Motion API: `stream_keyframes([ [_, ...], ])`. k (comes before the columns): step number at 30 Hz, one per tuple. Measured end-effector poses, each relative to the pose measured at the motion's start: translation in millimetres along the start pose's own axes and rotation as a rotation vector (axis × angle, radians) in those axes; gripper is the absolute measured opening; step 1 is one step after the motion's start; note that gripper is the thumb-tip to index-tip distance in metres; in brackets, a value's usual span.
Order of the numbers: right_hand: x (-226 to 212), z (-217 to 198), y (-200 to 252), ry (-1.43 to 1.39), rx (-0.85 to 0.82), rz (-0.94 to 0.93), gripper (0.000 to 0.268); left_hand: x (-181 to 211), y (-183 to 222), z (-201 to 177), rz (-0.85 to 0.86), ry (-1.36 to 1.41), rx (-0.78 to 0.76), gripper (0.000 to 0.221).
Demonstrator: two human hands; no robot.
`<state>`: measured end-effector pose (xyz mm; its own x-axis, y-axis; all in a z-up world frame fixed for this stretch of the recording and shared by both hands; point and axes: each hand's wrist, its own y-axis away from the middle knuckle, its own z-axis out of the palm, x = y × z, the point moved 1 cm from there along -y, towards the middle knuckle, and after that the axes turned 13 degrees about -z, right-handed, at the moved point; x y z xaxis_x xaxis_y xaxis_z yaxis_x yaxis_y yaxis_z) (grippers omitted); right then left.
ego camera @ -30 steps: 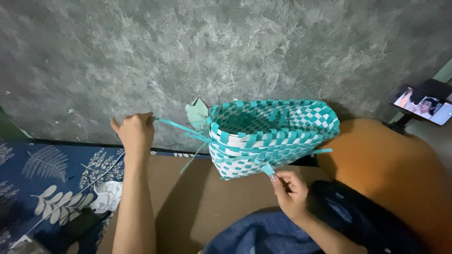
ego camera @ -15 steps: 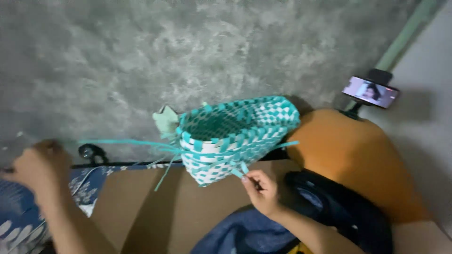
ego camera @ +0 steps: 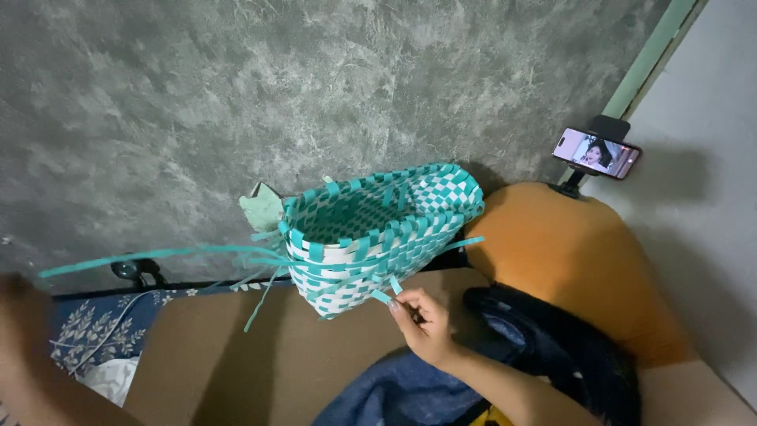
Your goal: Finishing a hand-woven plastic basket by tucking in loose plastic strips into the weave.
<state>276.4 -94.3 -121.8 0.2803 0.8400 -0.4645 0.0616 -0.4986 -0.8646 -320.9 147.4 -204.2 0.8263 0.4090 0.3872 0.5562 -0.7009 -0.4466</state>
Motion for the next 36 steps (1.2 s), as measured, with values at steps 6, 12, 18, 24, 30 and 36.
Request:
stream_keyframes([
  [6, -9.2, -1.8, -2.4, 0.033, -0.017, 0.024, 0.013, 107.7, 93.5, -158.5, 0.417, -0.179, 0.192, 0.072],
  [12, -15.7, 2.7, -1.9, 0.003, 0.037, 0.02, 0.013, 245.9, 200.2, -282.4, 0.835, 0.43, -0.002, 0.061],
  [18, -10.7, -7.9, 5.2, 0.132, 0.161, 0.113, 0.011, 329.2, 281.2, -254.5, 1.224, 0.54, -0.04, 0.059],
  [24, -22.7, -18.4, -12.4, 0.043, 0.247, 0.014, 0.01, 328.0, 268.2, -228.8, 1.116, 0.439, 0.175, 0.03],
  [30, -36.7, -15.1, -16.4, 0.35, 0.083, -0.071, 0.011, 308.8, 240.8, -250.0, 1.051, 0.492, -0.091, 0.045],
  [36, -33.5, -12.2, -22.2, 0.345, 0.032, -0.064, 0.008, 319.4, 271.2, -242.1, 0.99, 0.085, 0.025, 0.081],
])
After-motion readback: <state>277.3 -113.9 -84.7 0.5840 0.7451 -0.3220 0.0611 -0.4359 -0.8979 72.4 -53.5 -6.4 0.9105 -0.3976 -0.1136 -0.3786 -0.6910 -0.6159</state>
